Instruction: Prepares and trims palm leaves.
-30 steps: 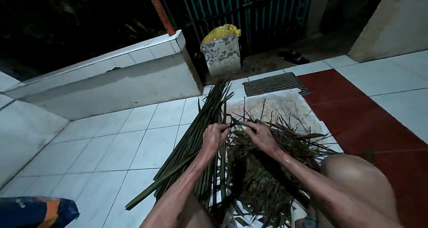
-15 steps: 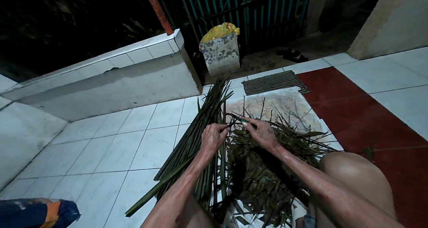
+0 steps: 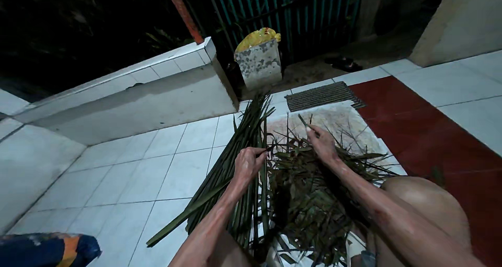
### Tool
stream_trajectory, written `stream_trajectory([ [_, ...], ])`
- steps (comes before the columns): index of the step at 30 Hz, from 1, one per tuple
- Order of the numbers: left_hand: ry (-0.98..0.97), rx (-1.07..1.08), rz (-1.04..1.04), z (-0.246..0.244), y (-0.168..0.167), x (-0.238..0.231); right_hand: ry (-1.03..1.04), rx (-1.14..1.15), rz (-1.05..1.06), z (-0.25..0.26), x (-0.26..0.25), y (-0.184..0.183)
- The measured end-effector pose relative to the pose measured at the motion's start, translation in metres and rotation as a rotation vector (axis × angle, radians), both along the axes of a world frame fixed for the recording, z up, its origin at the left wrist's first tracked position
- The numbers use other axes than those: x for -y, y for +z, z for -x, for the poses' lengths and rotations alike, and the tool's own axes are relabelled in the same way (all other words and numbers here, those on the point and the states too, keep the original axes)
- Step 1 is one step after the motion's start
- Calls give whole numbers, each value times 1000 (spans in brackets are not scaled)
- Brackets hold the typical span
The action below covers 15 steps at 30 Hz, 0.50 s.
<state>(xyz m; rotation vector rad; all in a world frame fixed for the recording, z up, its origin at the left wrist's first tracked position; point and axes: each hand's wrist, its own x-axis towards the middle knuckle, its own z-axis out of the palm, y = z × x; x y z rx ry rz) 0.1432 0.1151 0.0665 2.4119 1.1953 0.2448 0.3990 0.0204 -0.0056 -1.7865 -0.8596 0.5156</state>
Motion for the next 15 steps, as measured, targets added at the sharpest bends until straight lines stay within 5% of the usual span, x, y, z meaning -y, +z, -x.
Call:
stream_trajectory([
  [6,-35,88,72,-7,-3,-5,385,-218,-143,35,10,16],
  [15,-164,193,410,-12,-7,-6,265,-361,-223,28,-3,27],
])
